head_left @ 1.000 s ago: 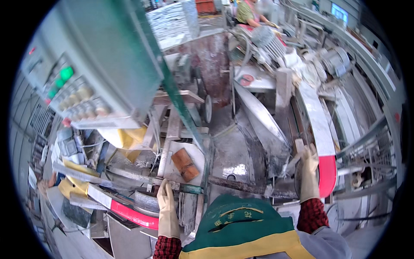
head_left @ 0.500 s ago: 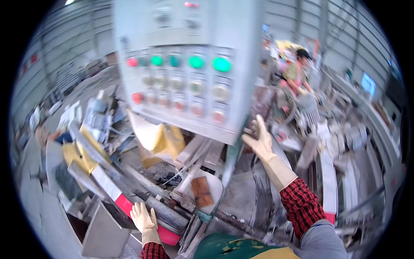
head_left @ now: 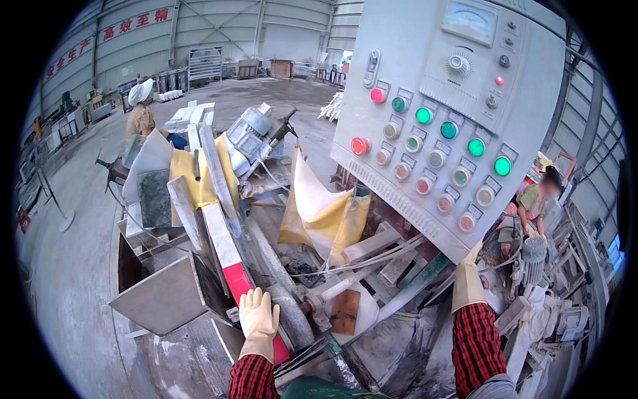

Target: The person repeatedly rubs a small stone against a rotating red polishing wheel in a factory setting. The person holds the stone with gloved hands and moves it back and forth across the wheel surface.

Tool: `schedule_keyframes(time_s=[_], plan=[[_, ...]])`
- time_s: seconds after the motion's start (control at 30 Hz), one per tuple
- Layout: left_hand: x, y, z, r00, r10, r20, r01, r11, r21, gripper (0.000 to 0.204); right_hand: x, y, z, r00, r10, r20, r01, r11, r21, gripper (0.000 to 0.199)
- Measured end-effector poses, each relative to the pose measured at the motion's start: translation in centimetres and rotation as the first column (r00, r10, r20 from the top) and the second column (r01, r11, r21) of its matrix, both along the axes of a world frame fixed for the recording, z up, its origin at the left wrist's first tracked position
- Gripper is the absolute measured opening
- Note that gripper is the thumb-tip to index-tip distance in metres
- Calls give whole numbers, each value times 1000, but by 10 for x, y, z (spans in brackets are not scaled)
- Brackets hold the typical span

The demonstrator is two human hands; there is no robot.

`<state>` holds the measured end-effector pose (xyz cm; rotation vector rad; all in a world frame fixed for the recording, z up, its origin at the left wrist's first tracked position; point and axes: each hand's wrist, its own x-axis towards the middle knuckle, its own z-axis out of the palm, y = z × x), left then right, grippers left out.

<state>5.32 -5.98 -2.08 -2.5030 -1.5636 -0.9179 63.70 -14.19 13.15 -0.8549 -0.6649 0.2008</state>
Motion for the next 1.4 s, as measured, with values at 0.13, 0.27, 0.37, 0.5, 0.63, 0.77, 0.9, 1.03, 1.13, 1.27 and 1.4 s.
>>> schedule_keyframes(time_s=[0.13, 0.27, 0.37, 0.5, 0.63, 0.77, 0.9, 1.03, 1.13, 1.27, 1.4], plan=[[0, -4, 2, 1000, 1, -19, -1, 999, -35, 41, -13, -2, 9, 977, -72, 201, 93, 991, -94, 41], [-2, -6, 0, 1000, 6, -28, -7, 999, -36, 41, -25, -1, 14, 782, -299, 546, 497, 828, -259, 55], [5, -8, 2, 999, -13, -30, 11, 999, -46, 40, -7, -3, 8, 772, -355, 527, 532, 814, -232, 57], [-2, -13, 0, 998, 15, -64, -19, 998, -53, 43, -16, 1, 5, 963, -185, 197, 227, 950, -213, 36], [2, -15, -1, 999, -7, -33, 6, 1000, -1, 42, -18, 0, 10, 935, -191, 298, 240, 961, -138, 40], [4, -18, -3, 1000, -15, -25, 15, 1000, 13, 42, -12, 1, 9, 961, -137, 240, 158, 985, -71, 41], [5, -22, 0, 999, -2, -36, 3, 1000, 14, 42, -23, 3, 13, 951, -197, 240, 220, 973, -75, 40], [4, -22, -6, 1000, -9, -27, 10, 1000, 18, 41, -32, 1, 23, 941, -167, 294, 204, 974, -100, 39], [6, -25, -5, 999, -6, -32, 7, 1000, 19, 42, -35, 1, 24, 962, -134, 238, 151, 987, -54, 39], [6, -28, -7, 1000, -5, -31, 6, 999, 31, 44, -37, 0, 25, 978, -55, 203, 63, 997, -34, 39], [7, -32, -8, 999, -7, -33, 9, 999, 43, 45, -38, -1, 23, 954, -136, 266, 160, 985, -70, 40]])
